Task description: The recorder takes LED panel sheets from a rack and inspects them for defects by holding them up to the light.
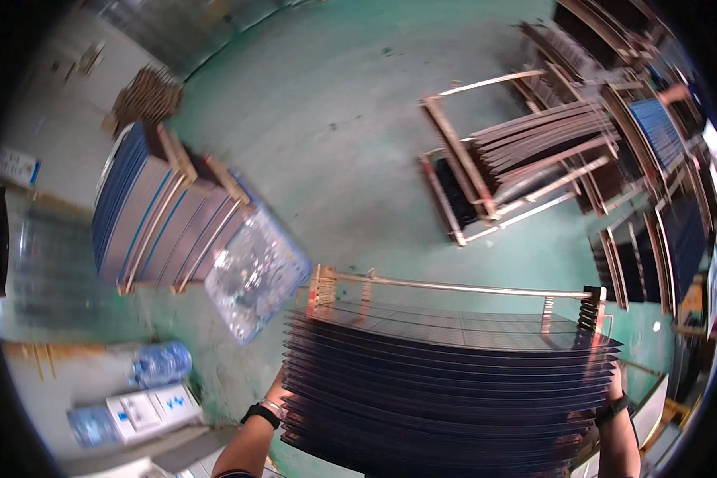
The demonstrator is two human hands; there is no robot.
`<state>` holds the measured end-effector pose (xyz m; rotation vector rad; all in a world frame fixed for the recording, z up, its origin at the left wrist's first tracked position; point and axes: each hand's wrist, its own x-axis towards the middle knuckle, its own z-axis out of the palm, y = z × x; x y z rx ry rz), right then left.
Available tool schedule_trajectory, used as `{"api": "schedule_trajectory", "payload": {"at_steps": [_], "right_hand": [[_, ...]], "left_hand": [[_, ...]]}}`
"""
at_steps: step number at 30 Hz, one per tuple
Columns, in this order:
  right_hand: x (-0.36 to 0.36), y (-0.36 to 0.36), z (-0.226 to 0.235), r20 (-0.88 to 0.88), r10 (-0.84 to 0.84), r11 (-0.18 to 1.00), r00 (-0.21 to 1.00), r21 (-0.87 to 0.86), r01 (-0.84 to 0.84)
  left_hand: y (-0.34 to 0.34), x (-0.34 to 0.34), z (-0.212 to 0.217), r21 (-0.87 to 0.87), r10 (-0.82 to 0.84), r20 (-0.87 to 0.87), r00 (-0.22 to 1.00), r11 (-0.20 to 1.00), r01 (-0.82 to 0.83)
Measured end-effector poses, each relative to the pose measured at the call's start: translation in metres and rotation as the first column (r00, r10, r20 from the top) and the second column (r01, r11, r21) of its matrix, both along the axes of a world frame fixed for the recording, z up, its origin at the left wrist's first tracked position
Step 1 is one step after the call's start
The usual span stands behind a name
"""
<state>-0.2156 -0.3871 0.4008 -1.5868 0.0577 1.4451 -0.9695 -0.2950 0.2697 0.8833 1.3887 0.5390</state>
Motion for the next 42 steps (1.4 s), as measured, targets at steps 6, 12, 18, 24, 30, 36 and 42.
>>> {"api": "schedule_trajectory", "payload": {"at_steps": [6, 12, 18, 24, 30, 36, 42], "right_hand": [[-0.217, 0.155, 0.029, 0.167, 0.26, 0.966, 0.951, -0.04, -0.257], [-0.371, 0.278, 0.021, -0.379, 0.268, 0.942, 0.886, -0.09, -0.323], [-0.512, 0.366, 0.004, -0.249, 0.528, 0.84, 0.812, 0.011, -0.543], [-0.583, 0.43, -0.022, -0.388, 0.595, 0.792, 0.704, 0.133, -0.596], [-0.624, 0.492, -0.109, 0.074, 0.683, 0.731, 0.727, -0.094, -0.676], [-0.747, 0.528, -0.167, 0.141, 0.73, 0.684, 0.669, -0.178, -0.708], [-0.797, 0.56, -0.202, 0.35, 0.73, 0.68, 0.588, -0.284, -0.676]], "left_hand": [[-0.069, -0.127, 0.033, 0.177, -0.291, -0.632, 0.719, 0.848, 0.499], [-0.163, -0.231, -0.006, -0.175, 0.517, -0.111, 0.849, 0.831, -0.529], [-0.195, -0.286, -0.016, -0.272, 0.824, 0.124, 0.553, 0.564, -0.779], [-0.181, -0.331, -0.015, -0.162, 0.885, 0.197, 0.423, 0.454, -0.876], [-0.142, -0.393, -0.035, 0.211, 0.693, -0.002, 0.721, 0.705, -0.677], [-0.169, -0.478, -0.146, -0.274, 0.858, 0.107, 0.503, 0.512, -0.814], [-0.026, -0.52, -0.184, -0.664, 0.952, -0.193, 0.237, 0.051, -0.746]]}}
